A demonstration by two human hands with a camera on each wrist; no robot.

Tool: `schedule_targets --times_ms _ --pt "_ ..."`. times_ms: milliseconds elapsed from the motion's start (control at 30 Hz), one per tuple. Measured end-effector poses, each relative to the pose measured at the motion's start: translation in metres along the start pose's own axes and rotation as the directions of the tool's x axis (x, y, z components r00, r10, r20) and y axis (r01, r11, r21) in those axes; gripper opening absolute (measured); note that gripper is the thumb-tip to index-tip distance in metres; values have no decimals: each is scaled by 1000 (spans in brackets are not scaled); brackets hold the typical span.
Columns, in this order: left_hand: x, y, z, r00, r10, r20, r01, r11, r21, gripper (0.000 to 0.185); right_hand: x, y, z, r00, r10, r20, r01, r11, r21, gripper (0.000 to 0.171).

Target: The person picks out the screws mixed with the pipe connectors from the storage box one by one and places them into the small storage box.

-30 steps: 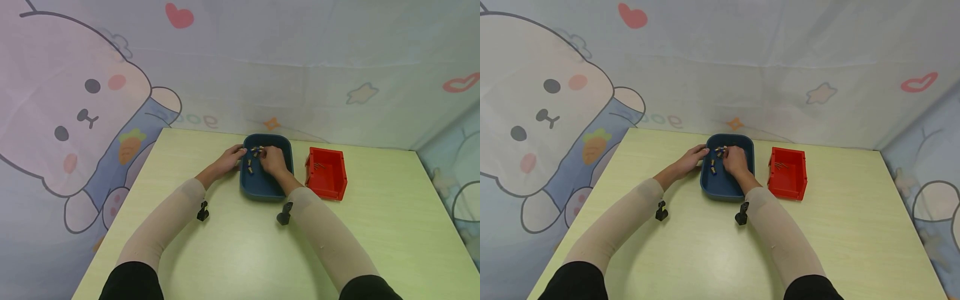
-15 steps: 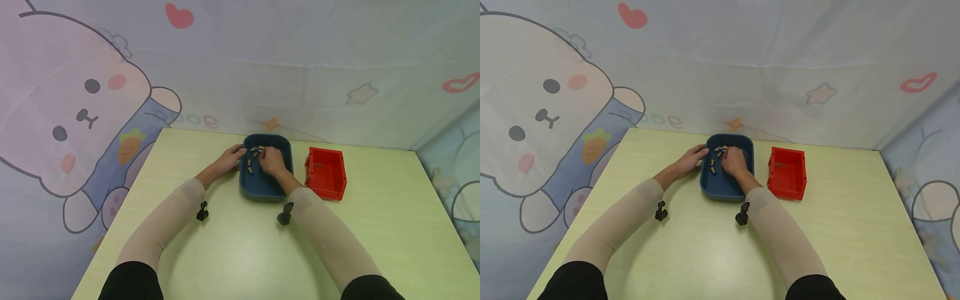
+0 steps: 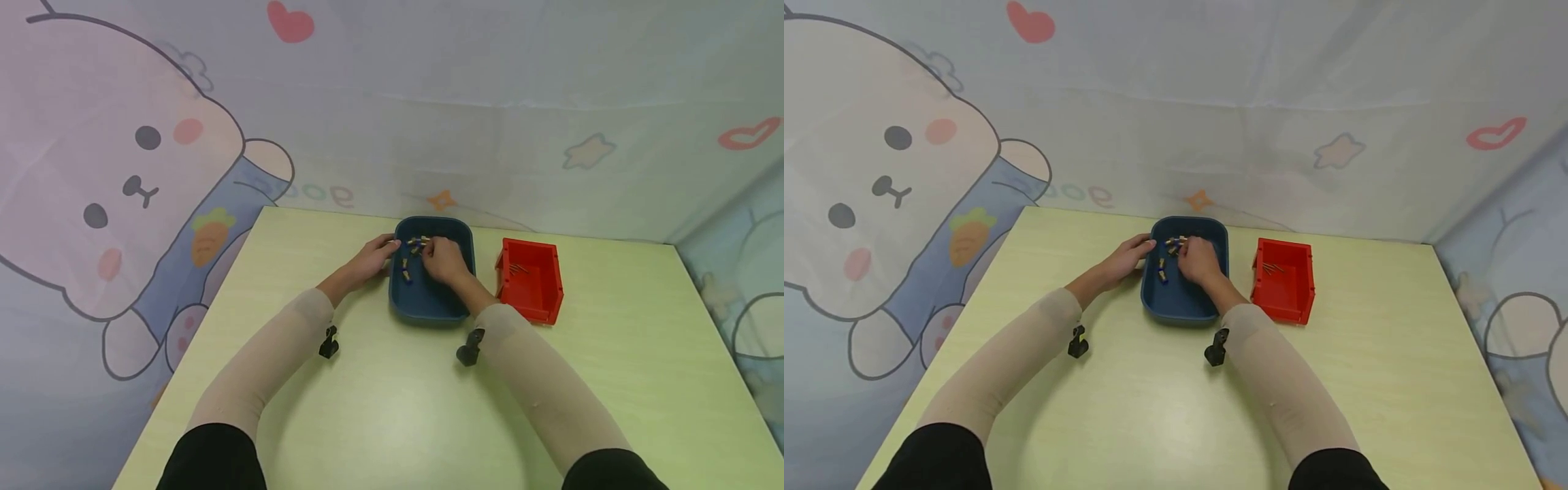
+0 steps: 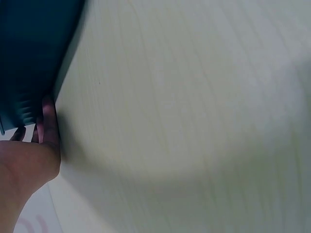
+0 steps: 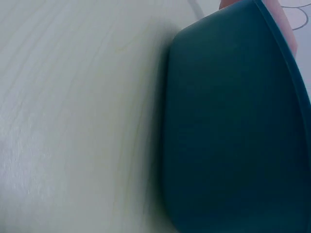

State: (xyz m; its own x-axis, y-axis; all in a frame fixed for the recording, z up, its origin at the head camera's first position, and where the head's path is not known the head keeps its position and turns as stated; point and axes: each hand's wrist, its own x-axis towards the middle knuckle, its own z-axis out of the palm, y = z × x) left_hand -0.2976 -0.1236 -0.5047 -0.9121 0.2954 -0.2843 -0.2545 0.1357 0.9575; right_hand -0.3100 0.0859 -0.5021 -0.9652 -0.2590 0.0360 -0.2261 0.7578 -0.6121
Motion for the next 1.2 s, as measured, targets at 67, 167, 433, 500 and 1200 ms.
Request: schedule_targets --times_ms 67,167,433,500,1200 --pt "0 0 0 1000 0 -2 0 1000 4 55 -1 -1 -4 1000 2 15 -2 1000 11 15" --pt "0 0 0 1000 5 -6 -5 1000 12 55 -4 -3 -9 999 -4 36 4 1000 17 14" --pt "-1 1 0 1000 15 -3 -15 1000 14 56 -9 -10 -22 993 -73 95 74 997 -11 12" --pt "-1 0 0 1000 15 0 -15 1000 17 57 -10 -10 -25 990 -93 107 96 995 -15 11" --pt "0 -2 0 1000 8 -2 -8 1000 19 57 -22 1 -45 943 -300 142 299 954 31 6"
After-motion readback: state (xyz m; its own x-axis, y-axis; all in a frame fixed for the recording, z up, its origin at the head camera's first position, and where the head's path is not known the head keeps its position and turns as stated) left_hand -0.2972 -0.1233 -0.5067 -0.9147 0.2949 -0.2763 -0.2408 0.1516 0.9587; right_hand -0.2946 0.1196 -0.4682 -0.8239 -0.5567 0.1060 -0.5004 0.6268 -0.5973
